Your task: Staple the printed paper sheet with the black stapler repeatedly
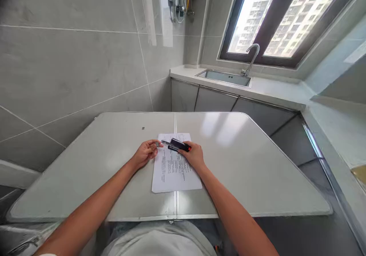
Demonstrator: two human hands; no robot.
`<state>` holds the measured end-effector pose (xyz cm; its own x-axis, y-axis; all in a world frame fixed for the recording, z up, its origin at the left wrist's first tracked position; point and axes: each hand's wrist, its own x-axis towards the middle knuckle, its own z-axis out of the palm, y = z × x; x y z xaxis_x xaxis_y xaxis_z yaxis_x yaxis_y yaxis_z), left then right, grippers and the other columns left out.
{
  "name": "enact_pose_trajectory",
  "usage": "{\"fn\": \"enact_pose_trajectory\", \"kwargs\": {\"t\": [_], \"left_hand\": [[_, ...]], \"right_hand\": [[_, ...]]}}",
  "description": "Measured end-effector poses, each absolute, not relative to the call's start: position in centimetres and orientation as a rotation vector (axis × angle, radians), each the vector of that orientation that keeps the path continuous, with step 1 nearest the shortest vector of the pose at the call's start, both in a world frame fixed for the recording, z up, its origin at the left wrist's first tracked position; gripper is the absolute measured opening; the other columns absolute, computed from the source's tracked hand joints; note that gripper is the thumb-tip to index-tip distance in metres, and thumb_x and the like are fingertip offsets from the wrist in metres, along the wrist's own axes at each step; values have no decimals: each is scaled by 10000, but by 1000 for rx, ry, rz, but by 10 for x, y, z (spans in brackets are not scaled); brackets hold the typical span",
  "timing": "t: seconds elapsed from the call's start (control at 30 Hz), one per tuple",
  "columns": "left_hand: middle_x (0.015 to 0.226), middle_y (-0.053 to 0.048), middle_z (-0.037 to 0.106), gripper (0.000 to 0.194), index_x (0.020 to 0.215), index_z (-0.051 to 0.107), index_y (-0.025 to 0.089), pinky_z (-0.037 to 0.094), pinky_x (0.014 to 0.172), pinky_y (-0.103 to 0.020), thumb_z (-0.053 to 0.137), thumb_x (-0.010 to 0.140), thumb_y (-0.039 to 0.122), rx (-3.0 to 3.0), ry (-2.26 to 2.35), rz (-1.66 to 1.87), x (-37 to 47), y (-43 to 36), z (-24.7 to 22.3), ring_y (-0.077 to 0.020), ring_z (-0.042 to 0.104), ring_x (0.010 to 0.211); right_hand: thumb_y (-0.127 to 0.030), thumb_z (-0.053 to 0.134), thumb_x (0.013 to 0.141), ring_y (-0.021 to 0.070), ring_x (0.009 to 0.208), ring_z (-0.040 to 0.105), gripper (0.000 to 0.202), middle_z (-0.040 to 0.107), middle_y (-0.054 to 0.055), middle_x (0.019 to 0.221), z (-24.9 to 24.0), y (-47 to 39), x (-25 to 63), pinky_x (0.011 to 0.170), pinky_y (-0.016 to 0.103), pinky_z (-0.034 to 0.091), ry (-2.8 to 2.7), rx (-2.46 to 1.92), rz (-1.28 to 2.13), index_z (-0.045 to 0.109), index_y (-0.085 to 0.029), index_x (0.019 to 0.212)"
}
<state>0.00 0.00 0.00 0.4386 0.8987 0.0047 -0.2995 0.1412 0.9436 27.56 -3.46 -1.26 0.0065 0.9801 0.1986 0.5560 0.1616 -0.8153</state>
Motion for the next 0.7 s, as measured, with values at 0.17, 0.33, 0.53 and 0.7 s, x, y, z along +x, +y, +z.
{"fn": "enact_pose_trajectory", "kwargs": {"t": [0.17,0.33,0.53,0.7], "left_hand": [[953,-134,776,445,1154,719,124,398,422,-193,800,864,453,1189,653,833,1,-8,10,-79,579,489],[625,-13,691,641,1436,579,135,446,446,-217,771,902,434,1342,527,571,1,-23,19,-134,612,445],[608,-33,704,582,1384,586,141,525,553,-263,740,923,462,1395,420,489,3,-30,20,-192,693,530],[977,-152,788,729,1433,546,172,547,590,-298,769,860,566,1408,447,576,5,-28,20,-218,740,618]], "right_hand": [[-398,823,850,319,1159,651,403,742,98,1219,10,-45,263,996,506,482,-1750,-1180,-21,697,-258,1206],[-219,718,954,208,1049,675,176,764,20,1184,15,-68,239,936,418,493,-2102,-639,-320,676,-268,1118],[-129,643,978,167,944,670,179,764,-39,1159,11,-77,227,848,383,500,-2172,-581,-358,679,-293,1041],[-130,684,940,184,850,650,170,774,-13,1012,14,-71,233,775,390,509,-1993,-662,-174,697,-290,996]]}}
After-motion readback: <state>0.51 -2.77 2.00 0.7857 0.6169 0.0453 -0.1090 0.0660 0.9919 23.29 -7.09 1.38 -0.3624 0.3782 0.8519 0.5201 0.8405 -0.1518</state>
